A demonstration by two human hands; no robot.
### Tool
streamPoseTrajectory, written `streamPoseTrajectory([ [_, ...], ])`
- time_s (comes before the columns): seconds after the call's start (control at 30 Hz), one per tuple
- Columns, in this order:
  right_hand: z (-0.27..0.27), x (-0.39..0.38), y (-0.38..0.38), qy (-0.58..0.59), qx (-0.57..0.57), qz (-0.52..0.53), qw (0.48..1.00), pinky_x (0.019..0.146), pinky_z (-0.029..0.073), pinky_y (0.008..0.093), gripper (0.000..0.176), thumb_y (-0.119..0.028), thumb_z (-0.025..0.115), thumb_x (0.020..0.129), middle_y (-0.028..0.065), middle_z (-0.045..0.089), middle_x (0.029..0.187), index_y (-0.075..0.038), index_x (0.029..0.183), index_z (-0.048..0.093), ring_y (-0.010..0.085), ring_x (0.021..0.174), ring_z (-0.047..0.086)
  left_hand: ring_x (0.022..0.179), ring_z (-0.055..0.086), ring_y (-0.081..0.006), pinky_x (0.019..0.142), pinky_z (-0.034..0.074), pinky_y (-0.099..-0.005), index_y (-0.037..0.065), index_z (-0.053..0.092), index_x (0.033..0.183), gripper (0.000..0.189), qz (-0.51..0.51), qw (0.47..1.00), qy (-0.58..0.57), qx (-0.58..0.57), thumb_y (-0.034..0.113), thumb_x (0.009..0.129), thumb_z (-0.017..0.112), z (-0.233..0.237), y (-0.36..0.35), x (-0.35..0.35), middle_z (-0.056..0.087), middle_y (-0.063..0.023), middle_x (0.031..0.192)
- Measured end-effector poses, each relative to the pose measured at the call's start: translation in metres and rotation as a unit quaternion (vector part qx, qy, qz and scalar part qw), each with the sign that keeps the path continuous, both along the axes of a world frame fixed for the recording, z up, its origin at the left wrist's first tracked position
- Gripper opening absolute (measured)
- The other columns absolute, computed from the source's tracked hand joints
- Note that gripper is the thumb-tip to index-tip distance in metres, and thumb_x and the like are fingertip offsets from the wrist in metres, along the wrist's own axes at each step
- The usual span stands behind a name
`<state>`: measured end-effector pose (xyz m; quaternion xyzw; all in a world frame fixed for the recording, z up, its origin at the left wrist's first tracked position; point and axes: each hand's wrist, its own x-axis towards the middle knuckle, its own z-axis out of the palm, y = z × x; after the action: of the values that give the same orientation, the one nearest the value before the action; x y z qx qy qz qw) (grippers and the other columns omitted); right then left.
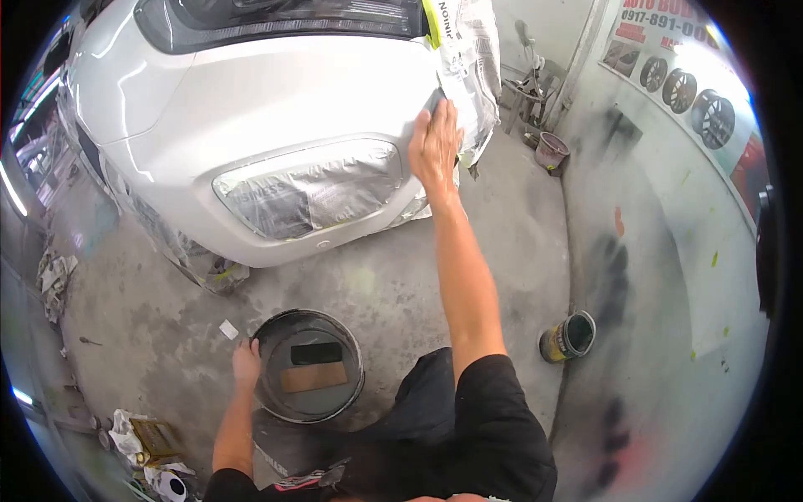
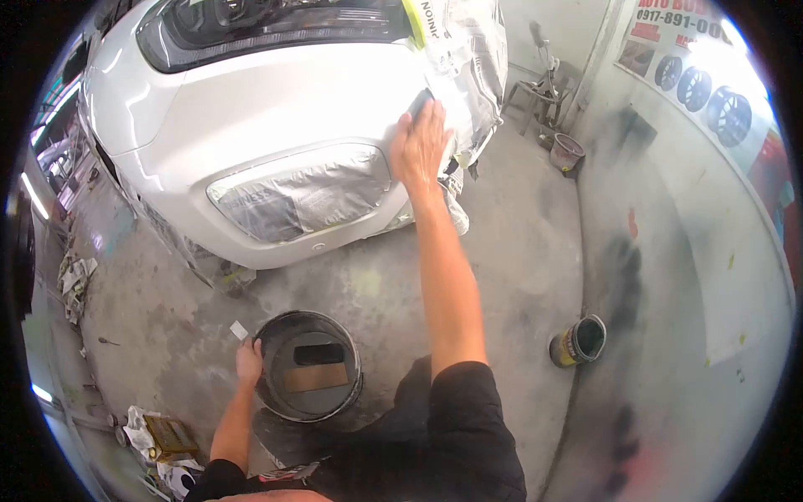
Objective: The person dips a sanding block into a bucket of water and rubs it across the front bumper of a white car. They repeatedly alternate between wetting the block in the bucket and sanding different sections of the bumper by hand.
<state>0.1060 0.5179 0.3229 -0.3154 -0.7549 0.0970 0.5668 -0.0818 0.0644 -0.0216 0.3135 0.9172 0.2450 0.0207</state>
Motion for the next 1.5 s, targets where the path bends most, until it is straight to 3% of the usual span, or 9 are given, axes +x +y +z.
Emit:
streamPoseTrajectory([
  [0.5, -0.004, 0.032, 0.019, -0.091, 0.106, 0.043, 0.989, 0.113, 0.021, 0.0644, 0.056, -0.027, 0.053, 0.099, 0.023, 0.037, 0.152, -0.004, 0.147, 0.038, 0.0402, 0.144, 0.03, 0.094, 0.061, -0.0492, 0.08, 0.05, -0.0535, -0.004, 0.061, 0.109, 0.035, -0.001, 1.0, -0.014, -0.007, 0.028, 0.1, 0.051, -0.008, 0.0, -0.002, 0.063, -0.0306, 0.101],
  [0.9, 0.012, -0.009, 0.006, -0.1, 0.049, -0.072, 0.991, 0.114, 0.025, 0.0588, 0.056, -0.025, 0.047, 0.1, 0.027, 0.036, 0.151, 0.004, 0.146, 0.034, 0.0411, 0.142, 0.033, 0.092, 0.061, -0.0486, 0.079, 0.05, -0.0535, -0.004, 0.06, 0.107, 0.035, 0.002, 1.0, -0.016, 0.021, 0.029, 0.101, 0.051, 0.001, -0.002, 0.005, 0.062, -0.0306, 0.098],
  [0.93, 0.026, -0.02, -0.027, -0.029, -0.039, 0.108, 0.993, 0.113, 0.026, 0.0598, 0.059, -0.022, 0.05, 0.097, 0.0283, 0.036, 0.151, 0.006, 0.146, 0.032, 0.0414, 0.141, 0.033, 0.092, 0.061, -0.0484, 0.079, 0.05, -0.0535, -0.004, 0.06, 0.106, 0.034, 0.006, 1.0, -0.017, 0.019, 0.029, 0.101, 0.051, -0.001, -0.002, 0.005, 0.062, -0.0302, 0.098],
  [1.03, 0.015, -0.085, -0.144, -0.119, 0.244, 0.042, 0.962, 0.109, 0.03, 0.0621, 0.069, -0.022, 0.056, 0.092, 0.0335, 0.033, 0.15, 0.014, 0.145, 0.029, 0.0504, 0.137, 0.035, 0.092, 0.061, -0.0475, 0.078, 0.05, -0.0533, -0.002, 0.061, 0.105, 0.033, 0.015, 0.999, -0.028, 0.011, 0.029, 0.101, 0.05, 0.004, -0.001, 0.005, 0.063, -0.0287, 0.1],
  [1.13, 0.018, -0.074, -0.148, -0.193, 0.297, 0.109, 0.929, 0.11, 0.027, 0.0659, 0.068, -0.027, 0.053, 0.095, 0.0279, 0.028, 0.156, 0.007, 0.149, 0.029, 0.0405, 0.143, 0.033, 0.092, 0.061, -0.0468, 0.078, 0.05, -0.0531, 0.0, 0.062, 0.106, 0.033, 0.021, 0.999, -0.031, 0.013, 0.03, 0.102, 0.049, 0.011, 0.0, 0.012, 0.063, -0.0274, 0.101],
  [1.2, 0.007, -0.044, -0.077, -0.053, 0.117, 0.176, 0.976, 0.11, 0.028, 0.0631, 0.062, -0.029, 0.053, 0.097, 0.026, 0.032, 0.154, 0.007, 0.143, 0.036, 0.0372, 0.142, 0.035, 0.093, 0.061, -0.0468, 0.079, 0.05, -0.053, 0.0, 0.061, 0.107, 0.034, 0.02, 0.999, -0.027, 0.011, 0.03, 0.102, 0.048, 0.009, -0.009, 0.009, 0.063, -0.0271, 0.102],
  [1.27, 0.016, -0.011, -0.029, -0.116, 0.061, -0.059, 0.99, 0.109, 0.033, 0.0543, 0.057, -0.024, 0.052, 0.097, 0.0268, 0.035, 0.152, 0.008, 0.141, 0.036, 0.0401, 0.136, 0.041, 0.094, 0.061, -0.0471, 0.08, 0.05, -0.0528, 0.0, 0.061, 0.111, 0.034, 0.011, 1.0, -0.026, 0.01, 0.03, 0.102, 0.047, 0.004, -0.004, 0.005, 0.063, -0.0272, 0.103],
  [1.37, 0.038, -0.036, -0.073, -0.021, -0.07, 0.065, 0.995, 0.11, 0.033, 0.0522, 0.057, -0.021, 0.05, 0.097, 0.0294, 0.035, 0.151, 0.008, 0.143, 0.035, 0.042, 0.136, 0.04, 0.094, 0.061, -0.0478, 0.081, 0.05, -0.0526, 0.0, 0.06, 0.112, 0.034, 0.001, 1.0, -0.01, -0.001, 0.03, 0.101, 0.048, 0.0, -0.004, 0.003, 0.063, -0.0276, 0.104],
  [1.5, 0.014, -0.083, -0.166, -0.152, 0.225, 0.052, 0.961, 0.114, 0.024, 0.0617, 0.069, -0.024, 0.053, 0.095, 0.0328, 0.027, 0.154, 0.014, 0.146, 0.028, 0.0477, 0.144, 0.025, 0.095, 0.061, -0.0485, 0.082, 0.05, -0.0529, -0.001, 0.061, 0.111, 0.035, 0.017, 0.999, -0.024, 0.012, 0.031, 0.102, 0.048, 0.002, -0.003, 0.01, 0.062, -0.0289, 0.105],
])
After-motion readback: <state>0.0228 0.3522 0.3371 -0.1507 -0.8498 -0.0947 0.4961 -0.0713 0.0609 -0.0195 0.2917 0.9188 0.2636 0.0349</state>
